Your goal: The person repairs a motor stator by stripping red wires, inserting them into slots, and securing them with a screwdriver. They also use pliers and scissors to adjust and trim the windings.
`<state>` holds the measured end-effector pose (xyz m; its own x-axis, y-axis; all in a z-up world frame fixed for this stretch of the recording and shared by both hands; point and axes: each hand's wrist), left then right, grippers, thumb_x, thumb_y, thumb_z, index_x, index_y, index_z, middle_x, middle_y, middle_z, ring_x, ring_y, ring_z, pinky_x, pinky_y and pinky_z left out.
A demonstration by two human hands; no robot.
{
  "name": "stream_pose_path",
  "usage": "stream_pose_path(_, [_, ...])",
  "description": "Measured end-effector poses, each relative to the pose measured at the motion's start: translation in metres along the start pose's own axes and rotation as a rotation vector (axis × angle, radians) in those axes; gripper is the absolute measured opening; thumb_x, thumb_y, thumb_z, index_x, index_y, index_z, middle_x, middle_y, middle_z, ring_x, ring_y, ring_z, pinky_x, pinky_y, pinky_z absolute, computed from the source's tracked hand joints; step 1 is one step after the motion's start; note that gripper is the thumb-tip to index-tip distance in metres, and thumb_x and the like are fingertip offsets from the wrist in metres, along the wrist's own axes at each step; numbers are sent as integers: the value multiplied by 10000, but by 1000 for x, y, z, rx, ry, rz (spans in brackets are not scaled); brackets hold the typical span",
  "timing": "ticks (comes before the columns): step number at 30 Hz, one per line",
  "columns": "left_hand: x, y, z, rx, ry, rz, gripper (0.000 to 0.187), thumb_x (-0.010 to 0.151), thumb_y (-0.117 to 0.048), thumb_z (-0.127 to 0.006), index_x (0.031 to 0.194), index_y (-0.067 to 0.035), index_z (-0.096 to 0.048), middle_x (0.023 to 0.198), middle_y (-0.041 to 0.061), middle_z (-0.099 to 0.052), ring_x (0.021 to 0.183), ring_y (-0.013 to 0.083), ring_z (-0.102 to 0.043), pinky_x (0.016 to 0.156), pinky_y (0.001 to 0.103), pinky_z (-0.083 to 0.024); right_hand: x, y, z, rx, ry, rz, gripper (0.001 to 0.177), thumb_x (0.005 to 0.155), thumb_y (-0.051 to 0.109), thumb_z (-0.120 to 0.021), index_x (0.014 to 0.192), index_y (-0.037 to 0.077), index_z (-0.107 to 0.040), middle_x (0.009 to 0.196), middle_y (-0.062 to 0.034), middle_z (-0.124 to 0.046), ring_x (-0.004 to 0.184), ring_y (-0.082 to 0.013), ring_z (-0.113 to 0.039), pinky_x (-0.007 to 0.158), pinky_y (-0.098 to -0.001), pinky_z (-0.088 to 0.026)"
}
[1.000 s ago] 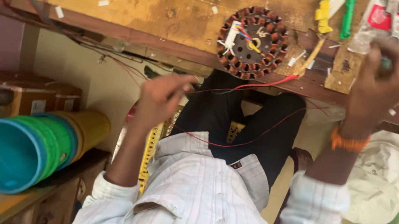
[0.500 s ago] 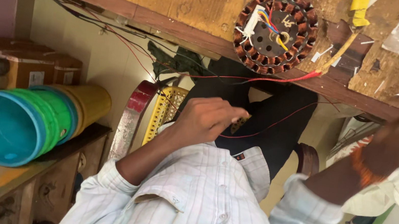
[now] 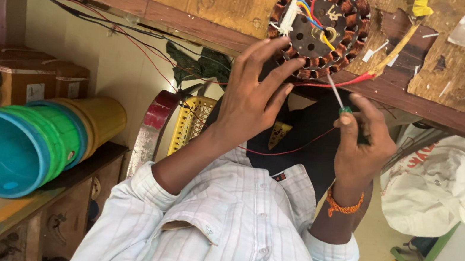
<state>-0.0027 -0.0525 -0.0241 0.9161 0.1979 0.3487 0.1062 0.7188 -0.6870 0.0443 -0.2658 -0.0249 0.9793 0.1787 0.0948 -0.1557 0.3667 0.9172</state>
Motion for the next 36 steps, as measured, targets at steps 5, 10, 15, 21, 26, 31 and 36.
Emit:
stream_pose_path(5, [1, 9, -4, 2, 25, 10, 489, 974, -92, -753, 1430, -176, -598, 1595, 108, -405, 1506, 376, -365, 1272, 491, -346, 5, -6, -2, -15, -30, 11, 154, 1059, 24, -724, 1198, -43, -740, 979, -98, -729, 829, -118, -686, 751, -231, -516])
stream_pose_path(10, [1, 18, 0, -14, 56, -12, 508, 976, -54, -760, 1435, -207, -604, 1610, 71, -412, 1520, 358, -370, 1281, 478, -377, 5, -7, -1, -36, -23, 34, 144, 1045, 19, -742, 1176, -40, -749, 1000, -114, -748, 826, -129, -699, 757, -237, -534])
stream_pose_path(15, [0, 22, -2, -1, 60, -27, 535, 961, -21, -755, 1435, -222, -611, 1619, 71, -405, 1523, 364, -371, 1282, 485, -381, 6, -7, 2, -77, -4, 77, 162, 1033, 20, -777, 1183, -37, -752, 1012, -129, -754, 836, -142, -704, 766, -241, -538])
stream_pose_path(21, [-4, 25, -3, -18, 50, -49, 563, 935, 37, -730, 1412, -250, -646, 1636, 69, -398, 1549, 358, -366, 1276, 473, -397, 9, -6, 5, -116, 23, 84, 166, 1031, 12, -781, 1188, -36, -758, 997, -123, -756, 842, -137, -702, 766, -236, -524])
stream_pose_path(26, [-6, 25, -5, -4, 34, -59, 539, 962, 37, -718, 1411, -256, -655, 1645, 58, -399, 1557, 336, -366, 1252, 437, -398, 12, 0, 4, -41, 11, -51, 157, 1016, 3, -775, 1171, -21, -764, 997, -105, -749, 847, -111, -695, 766, -225, -528])
stream_pose_path(31, [-7, 28, -9, 34, 20, -86, 536, 966, 41, -695, 1407, -262, -665, 1650, 42, -397, 1563, 317, -367, 1255, 425, -396, 12, 6, 8, -123, 34, -27, 111, 1020, 0, -804, 1122, -29, -771, 1036, -98, -765, 900, -108, -684, 822, -231, -520])
stream_pose_path(36, [-11, 36, -15, 43, -16, -105, 540, 959, 53, -668, 1393, -267, -677, 1623, 51, -436, 1548, 320, -387, 1237, 424, -406, 12, 4, 9, -165, 48, 8, 152, 1009, 7, -816, 1153, -22, -775, 1003, -98, -757, 872, -102, -672, 795, -230, -504])
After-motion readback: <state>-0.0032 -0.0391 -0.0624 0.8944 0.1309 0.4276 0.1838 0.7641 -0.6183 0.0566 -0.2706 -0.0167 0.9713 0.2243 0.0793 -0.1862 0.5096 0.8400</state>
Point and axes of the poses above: each hand's wrist, its own x-axis towards the middle knuckle, its own z-axis out of the back of the hand, y = z × x
